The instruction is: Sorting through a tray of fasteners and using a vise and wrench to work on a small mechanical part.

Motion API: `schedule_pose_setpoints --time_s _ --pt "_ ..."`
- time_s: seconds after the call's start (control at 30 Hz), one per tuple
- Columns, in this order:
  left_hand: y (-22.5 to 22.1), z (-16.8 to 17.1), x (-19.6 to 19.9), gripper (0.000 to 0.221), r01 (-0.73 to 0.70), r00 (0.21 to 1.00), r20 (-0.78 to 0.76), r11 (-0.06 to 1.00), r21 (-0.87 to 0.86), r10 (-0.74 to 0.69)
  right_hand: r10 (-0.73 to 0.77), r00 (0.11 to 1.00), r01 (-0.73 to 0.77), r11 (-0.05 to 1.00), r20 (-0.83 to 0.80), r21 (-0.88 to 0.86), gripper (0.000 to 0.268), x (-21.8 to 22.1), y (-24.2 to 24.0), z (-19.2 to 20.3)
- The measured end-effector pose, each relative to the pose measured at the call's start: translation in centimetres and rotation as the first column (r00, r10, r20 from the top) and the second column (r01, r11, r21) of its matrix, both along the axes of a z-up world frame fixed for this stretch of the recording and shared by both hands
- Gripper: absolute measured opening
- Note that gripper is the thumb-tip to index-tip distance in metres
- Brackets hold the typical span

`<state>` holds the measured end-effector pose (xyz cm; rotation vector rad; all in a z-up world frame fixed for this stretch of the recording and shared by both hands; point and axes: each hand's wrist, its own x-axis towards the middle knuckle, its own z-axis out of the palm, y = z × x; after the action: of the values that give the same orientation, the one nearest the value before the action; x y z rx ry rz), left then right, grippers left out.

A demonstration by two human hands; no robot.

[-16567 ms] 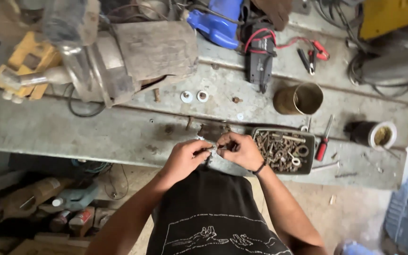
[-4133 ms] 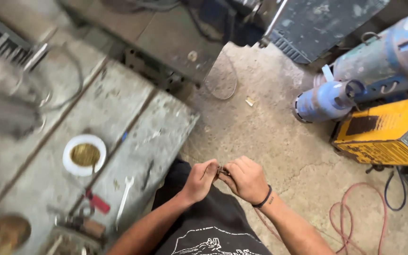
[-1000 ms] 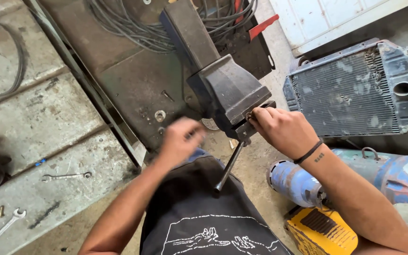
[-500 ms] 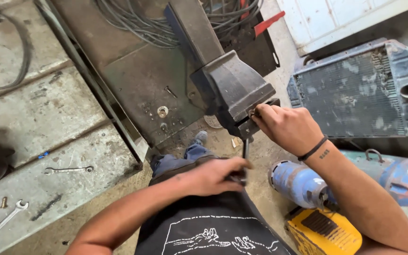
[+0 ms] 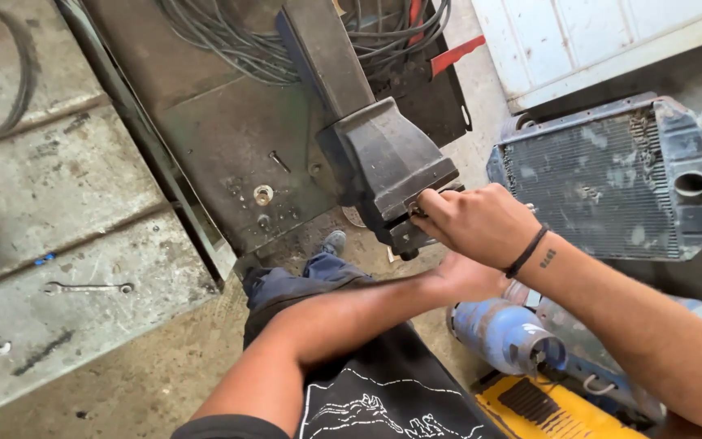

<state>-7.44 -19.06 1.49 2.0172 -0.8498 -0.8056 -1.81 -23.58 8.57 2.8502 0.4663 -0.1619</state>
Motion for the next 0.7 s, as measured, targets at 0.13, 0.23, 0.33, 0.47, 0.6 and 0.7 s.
schedule_pose_setpoints --time_s 0.13,0.23,0.33,0.47,0.6,0.7 --pt "-3.0 -6.3 -0.9 0.033 0.07 0.997 0.025 0.998 -0.003 -0.07 -0.06 0.998 0.062 0.985 -0.021 0.163 0.029 -0.2 -0.7 1.4" --pt "-3.0 -9.4 -0.2 0.031 0.218 0.972 0.087 0.976 -0.005 -0.217 -0.157 0.975 0.088 0.924 0.159 0.373 0.035 -2.1 -4.4 0.4" --pt "3.2 -6.5 2.2 0.066 0.334 0.927 -0.151 0.939 -0.083 -0.343 -0.377 0.902 0.242 0.845 0.209 0.477 0.023 -5.8 -9.1 -4.0" --pt "13.1 1.5 8.1 0.021 0.223 0.962 0.264 0.76 -0.61 -0.071 -0.206 0.918 0.124 0.96 0.34 0.249 0.02 -6.3 -9.8 -8.1" --pt "14.5 1.1 10.6 0.029 -0.172 0.819 0.351 0.777 -0.605 0.455 -0.204 0.87 0.11 0.968 0.449 0.227 0.039 -7.9 -12.1 -13.4" --pt "12.0 1.1 11.5 0.04 -0.186 0.843 0.319 0.792 -0.582 0.433 -0.28 0.856 0.112 0.921 0.435 0.374 0.043 -7.0 -13.4 -17.2"
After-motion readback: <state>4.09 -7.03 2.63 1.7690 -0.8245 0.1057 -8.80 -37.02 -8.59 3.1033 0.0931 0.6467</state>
